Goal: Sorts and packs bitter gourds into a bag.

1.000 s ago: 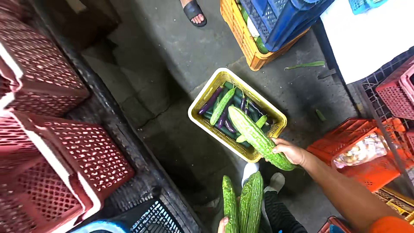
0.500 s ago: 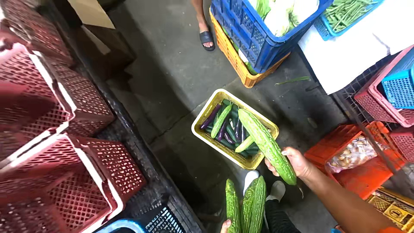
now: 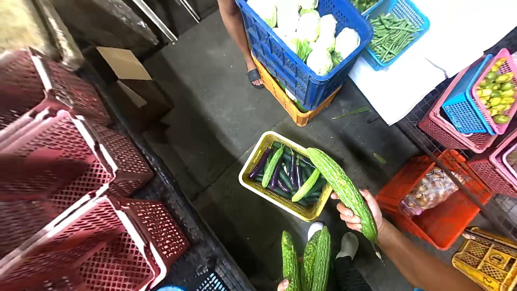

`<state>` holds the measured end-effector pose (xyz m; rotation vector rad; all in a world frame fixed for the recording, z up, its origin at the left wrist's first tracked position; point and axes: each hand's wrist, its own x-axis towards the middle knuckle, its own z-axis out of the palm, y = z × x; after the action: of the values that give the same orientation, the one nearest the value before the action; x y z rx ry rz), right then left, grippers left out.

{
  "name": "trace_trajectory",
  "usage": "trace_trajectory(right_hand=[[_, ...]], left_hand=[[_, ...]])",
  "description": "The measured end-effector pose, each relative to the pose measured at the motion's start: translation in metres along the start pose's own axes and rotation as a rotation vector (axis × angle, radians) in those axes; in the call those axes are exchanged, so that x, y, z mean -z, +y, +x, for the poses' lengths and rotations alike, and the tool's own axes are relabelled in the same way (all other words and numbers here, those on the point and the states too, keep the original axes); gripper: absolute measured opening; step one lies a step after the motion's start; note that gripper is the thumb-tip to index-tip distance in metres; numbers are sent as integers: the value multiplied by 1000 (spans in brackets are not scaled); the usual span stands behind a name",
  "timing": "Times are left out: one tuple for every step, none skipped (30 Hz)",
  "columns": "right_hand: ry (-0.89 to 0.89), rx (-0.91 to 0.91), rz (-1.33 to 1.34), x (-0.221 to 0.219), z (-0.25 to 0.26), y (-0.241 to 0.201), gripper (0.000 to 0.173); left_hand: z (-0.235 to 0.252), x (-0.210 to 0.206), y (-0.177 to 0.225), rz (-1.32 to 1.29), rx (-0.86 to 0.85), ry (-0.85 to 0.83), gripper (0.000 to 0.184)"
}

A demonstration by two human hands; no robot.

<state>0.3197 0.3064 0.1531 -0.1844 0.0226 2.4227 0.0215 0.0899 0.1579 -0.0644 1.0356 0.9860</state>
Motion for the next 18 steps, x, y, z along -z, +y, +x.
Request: trace_trajectory(right_hand=[[36,12,-33,1,-3,1,65],[63,23,-63,4,-7,2,64],[92,34,-99,7,-10,4,62],[131,44,-132,8,-13,6,62],[174,50,-163,10,-16,8,62],[218,56,-195,10,-18,10,62],[265,60,-229,8,-21,13,61],[323,61,-273,5,-22,15,59],[389,53,-335,1,-23,17,55],[465,41,-415,-3,-22,19,51],[531,30,-493,-6,-21,21,47],[587,26,-558,-6,-19,23,43],[643,28,-618,-5,-18,25,40],[698,28,-674,-4,-17,27,41],[750,21,-724,-1,-15,30,44],[794,14,-772,3,-14,32,46],[826,7,-829,8,-13,35,48],[852,-5,-902,13,-12,37,50]], left_hand=[[0,9,-2,-9,3,-37,43],[-1,13,-2,-5,1,-46,43],[0,16,-3,8,-3,-30,41],[0,19,-3,13,-1,-9,40],[1,24,-4,-4,7,-29,41],[2,28,-4,-4,6,-27,41],[2,29,-3,-6,8,-23,39],[2,28,-2,-7,13,-4,38],[1,26,1,-2,17,18,38],[1,24,3,5,19,32,38],[0,22,5,13,20,39,37],[-1,22,6,3,23,29,37],[0,23,7,-12,25,15,39],[0,24,8,-23,24,6,41],[-1,26,9,-28,17,0,41],[-1,27,10,-27,9,0,41],[-1,28,11,-23,2,8,42],[-2,28,12,-17,-3,27,42]])
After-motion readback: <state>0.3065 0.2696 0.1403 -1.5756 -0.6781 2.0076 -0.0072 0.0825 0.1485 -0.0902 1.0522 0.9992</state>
